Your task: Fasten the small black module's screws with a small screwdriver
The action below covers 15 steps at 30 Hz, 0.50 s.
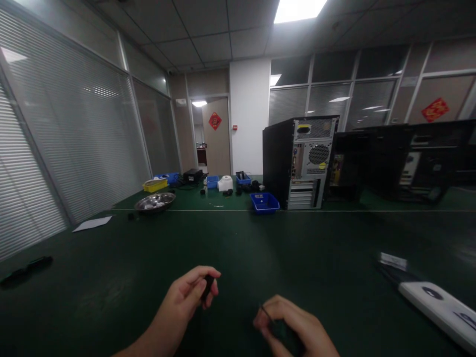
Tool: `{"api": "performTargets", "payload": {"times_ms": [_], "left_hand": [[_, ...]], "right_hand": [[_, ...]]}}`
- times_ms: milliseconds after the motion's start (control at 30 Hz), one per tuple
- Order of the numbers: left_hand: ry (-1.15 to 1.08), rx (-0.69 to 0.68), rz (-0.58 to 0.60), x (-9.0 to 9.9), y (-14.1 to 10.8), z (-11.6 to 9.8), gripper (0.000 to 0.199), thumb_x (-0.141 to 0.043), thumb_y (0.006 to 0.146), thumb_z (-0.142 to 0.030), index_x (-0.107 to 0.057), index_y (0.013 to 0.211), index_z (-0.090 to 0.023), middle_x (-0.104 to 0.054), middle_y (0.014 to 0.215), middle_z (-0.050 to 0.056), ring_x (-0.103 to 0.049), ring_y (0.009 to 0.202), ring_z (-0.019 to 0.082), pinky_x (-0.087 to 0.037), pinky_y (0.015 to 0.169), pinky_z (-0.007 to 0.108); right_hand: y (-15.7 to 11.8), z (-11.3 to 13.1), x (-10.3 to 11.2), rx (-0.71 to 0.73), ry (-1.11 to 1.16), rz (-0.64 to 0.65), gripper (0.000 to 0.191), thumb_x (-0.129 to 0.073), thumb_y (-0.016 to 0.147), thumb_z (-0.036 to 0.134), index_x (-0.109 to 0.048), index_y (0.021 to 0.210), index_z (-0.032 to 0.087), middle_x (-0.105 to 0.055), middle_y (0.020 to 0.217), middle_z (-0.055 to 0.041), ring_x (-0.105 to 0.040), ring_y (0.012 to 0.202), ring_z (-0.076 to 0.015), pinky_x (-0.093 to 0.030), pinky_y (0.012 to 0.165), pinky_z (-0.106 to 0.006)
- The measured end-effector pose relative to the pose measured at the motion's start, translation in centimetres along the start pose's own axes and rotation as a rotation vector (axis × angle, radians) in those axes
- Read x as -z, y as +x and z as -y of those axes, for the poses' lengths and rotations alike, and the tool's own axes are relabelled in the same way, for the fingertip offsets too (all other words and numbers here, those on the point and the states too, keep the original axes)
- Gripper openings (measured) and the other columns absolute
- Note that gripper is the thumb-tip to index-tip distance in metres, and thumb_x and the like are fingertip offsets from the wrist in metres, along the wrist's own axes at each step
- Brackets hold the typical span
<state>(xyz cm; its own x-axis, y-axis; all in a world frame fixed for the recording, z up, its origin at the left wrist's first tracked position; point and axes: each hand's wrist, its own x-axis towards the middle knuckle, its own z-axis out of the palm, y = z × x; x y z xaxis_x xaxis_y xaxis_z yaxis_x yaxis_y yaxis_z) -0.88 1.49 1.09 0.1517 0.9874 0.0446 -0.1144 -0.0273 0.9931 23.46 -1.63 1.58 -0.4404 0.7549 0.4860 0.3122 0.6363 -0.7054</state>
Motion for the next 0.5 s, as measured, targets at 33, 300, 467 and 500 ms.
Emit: {"api": "performTargets", "payload": {"times_ms": [33,300,467,500], "left_hand": [[0.011,-0.001,0.053,-0.1,-0.2,0.3,0.025,-0.063,0.085,-0.037,-0.072,0.097,-0.017,-0.064,0.076,0.004,-0.051,0.063,0.015,-0.038,0.060,0.027],[0.152,-0.063,0.388,-1.0,-1.4,0.6,0.039,-0.067,0.082,-0.044,-0.066,0.116,-0.026,-0.058,0.107,0.009,-0.055,0.092,0.024,-0.043,0.077,0.034],[0.144,0.008,0.412,-1.0,-1.5,1.0,0.039,-0.062,0.087,-0.038,-0.057,0.124,-0.029,-0.058,0.106,0.009,-0.059,0.091,0.024,-0.046,0.069,0.032],[0.116,0.035,0.417,-1.0,-1.5,1.2,0.037,-0.064,0.086,-0.036,-0.057,0.121,-0.028,-0.060,0.106,0.009,-0.059,0.091,0.024,-0.047,0.068,0.031]], "right_hand": [[0.1,0.1,0.0,-0.059,-0.014,0.006,0.015,-0.057,0.082,0.007,-0.065,0.088,0.019,-0.072,0.084,-0.0063,-0.070,0.077,-0.0183,-0.054,0.071,-0.023],[0.1,0.5,0.2,-0.198,0.155,0.028,0.033,-0.053,0.085,0.008,-0.059,0.114,0.020,-0.069,0.100,-0.0070,-0.068,0.096,-0.0200,-0.055,0.084,-0.028],[0.4,0.7,0.4,-0.136,0.119,0.046,0.035,-0.061,0.083,0.006,-0.069,0.109,0.028,-0.074,0.100,-0.0036,-0.071,0.092,-0.0201,-0.057,0.080,-0.025],[0.4,0.7,0.4,-0.107,0.113,0.049,0.038,-0.064,0.081,0.006,-0.070,0.110,0.029,-0.075,0.098,-0.0030,-0.072,0.090,-0.0203,-0.058,0.079,-0.025]]}}
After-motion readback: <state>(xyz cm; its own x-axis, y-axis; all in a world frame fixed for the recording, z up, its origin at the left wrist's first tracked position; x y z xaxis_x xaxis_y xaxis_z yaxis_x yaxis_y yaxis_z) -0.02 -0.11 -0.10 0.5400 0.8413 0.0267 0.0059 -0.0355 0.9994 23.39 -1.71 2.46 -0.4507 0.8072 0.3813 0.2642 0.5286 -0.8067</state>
